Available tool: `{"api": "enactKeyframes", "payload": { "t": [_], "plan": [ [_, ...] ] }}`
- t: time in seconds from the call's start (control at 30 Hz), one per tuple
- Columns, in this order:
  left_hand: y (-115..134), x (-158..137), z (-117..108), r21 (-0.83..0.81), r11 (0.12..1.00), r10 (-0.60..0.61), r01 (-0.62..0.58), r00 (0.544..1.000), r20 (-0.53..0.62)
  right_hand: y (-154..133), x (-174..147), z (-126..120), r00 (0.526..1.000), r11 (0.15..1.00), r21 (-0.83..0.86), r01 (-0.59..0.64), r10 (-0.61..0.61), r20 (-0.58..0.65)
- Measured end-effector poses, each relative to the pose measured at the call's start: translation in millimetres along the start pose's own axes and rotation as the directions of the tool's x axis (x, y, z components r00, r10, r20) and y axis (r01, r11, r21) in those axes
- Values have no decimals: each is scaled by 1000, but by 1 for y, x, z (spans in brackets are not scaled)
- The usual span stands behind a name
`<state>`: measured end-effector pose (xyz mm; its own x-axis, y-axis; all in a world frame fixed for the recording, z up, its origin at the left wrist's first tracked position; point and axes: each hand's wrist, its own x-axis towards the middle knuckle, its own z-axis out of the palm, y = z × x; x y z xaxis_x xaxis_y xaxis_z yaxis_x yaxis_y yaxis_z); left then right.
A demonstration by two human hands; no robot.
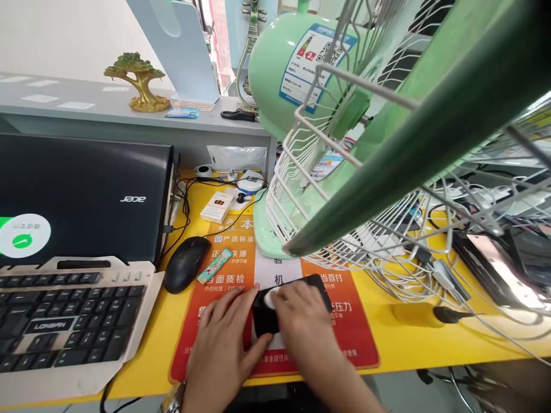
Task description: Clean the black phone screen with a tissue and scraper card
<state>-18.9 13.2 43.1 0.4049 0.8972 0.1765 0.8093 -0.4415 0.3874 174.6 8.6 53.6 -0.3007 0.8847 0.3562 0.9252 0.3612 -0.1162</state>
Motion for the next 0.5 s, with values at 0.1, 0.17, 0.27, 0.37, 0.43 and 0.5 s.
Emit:
{"api": "enactKeyframes", "payload": {
  "t": [0.1,0.17,0.27,0.37,0.43,0.5],
  "plan": [
    [0,0,0,0,1000,10,-10,1000,-14,-5,-1,-2,995,998,16,68,-68,68],
    [0,2,0,1,1000,8,-8,1000,0,14,-8,-9,1000,1000,20,-7,7,29],
    [1,4,-1,5,1000,2,-3,1000,19,36,-14,-13,993,993,-41,-113,111,-42],
    [0,2,0,4,1000,13,-13,1000,14,18,-6,-8,997,996,-41,-78,78,-13],
    [-1,0,1,15,1000,21,-21,1000,1,1,1,-3,998,1000,4,-2,2,65],
    [-1,-1,1,25,999,23,-23,1000,-5,-3,3,-3,993,999,27,47,-50,108]
  ]
}}
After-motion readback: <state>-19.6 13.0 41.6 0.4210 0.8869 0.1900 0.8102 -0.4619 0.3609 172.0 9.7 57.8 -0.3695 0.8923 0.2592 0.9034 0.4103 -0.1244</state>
